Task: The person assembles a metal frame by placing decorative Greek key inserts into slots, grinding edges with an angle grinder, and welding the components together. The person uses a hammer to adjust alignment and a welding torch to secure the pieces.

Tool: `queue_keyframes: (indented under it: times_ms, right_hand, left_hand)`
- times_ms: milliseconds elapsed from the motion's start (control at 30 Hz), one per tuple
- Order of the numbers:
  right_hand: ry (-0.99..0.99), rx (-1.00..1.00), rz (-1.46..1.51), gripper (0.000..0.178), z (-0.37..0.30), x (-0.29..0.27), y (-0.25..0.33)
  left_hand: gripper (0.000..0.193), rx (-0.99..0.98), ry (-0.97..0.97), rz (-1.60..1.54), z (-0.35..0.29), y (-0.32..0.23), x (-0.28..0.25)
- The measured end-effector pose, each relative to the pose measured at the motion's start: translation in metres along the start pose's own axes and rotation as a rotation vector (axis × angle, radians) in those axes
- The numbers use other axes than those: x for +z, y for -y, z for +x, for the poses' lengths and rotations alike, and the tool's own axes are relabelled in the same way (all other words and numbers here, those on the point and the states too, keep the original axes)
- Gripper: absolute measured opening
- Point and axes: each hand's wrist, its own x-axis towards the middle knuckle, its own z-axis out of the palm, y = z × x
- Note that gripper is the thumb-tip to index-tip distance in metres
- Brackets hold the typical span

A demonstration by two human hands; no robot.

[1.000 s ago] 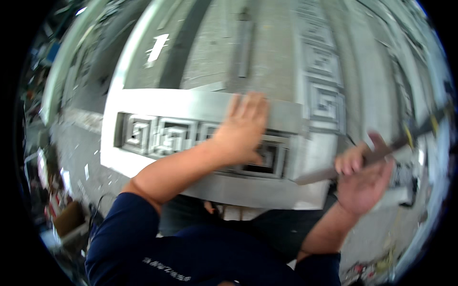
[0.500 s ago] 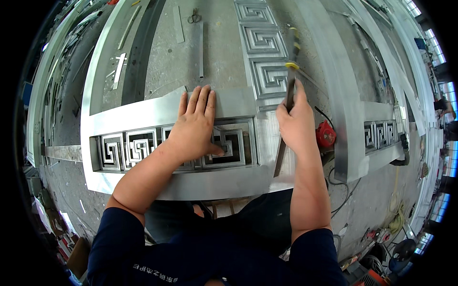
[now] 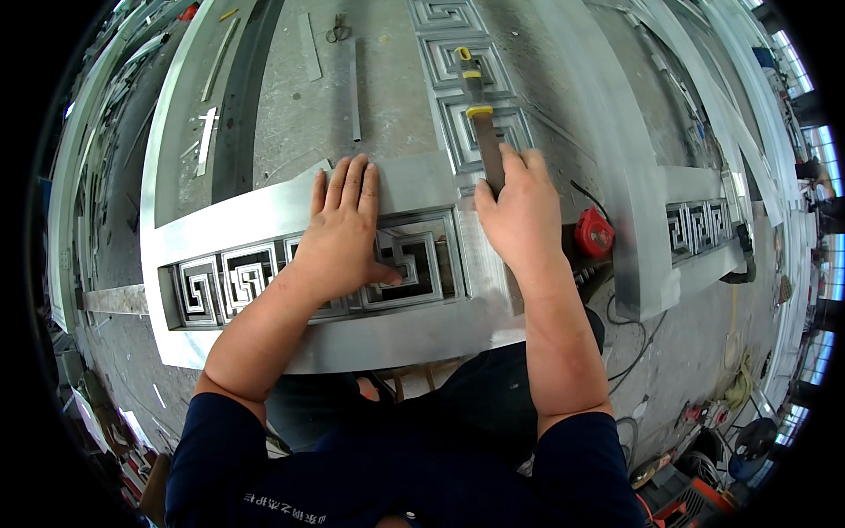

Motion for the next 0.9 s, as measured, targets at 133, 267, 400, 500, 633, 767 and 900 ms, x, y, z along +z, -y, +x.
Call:
queue_keyframes:
  times_ms: [133, 267, 400, 500, 633, 767, 900]
  right_hand:
    - [-0.002, -0.038, -0.070, 0.050, -0.003, -0.003, -0.002]
    - [-0.001, 0.025, 0.110, 0.050, -0.009, -0.018, 0.004]
    - [-0.050, 0.170, 0.251, 0.045, -0.015, -0.034, 0.002]
    - [-0.080, 0.174, 0.411, 0.042, -0.015, -0.034, -0.009]
    - [-0.085, 0.172, 0.454, 0.037, -0.010, -0.032, -0.011]
    - [-0.057, 0.174, 0.490, 0.035, -0.009, -0.028, -0.018]
    - [-0.058, 0.180, 0.516, 0.033, -0.013, -0.028, -0.021]
  left_hand:
    - [0.141, -0.013, 0.007, 0.009, 0.002, -0.001, 0.000]
    - [0.141, -0.029, 0.013, 0.006, 0.001, 0.000, 0.000]
    - [0.142, -0.036, 0.029, 0.000, 0.002, 0.000, 0.002]
    - [0.142, -0.033, 0.030, -0.004, 0.003, 0.000, 0.002]
    - [0.139, -0.014, 0.020, -0.025, 0.002, 0.002, 0.001]
    - [0.132, 0.005, 0.011, -0.038, 0.002, 0.002, 0.000]
    - [0.126, 0.022, -0.001, -0.050, 0.002, 0.002, -0.002]
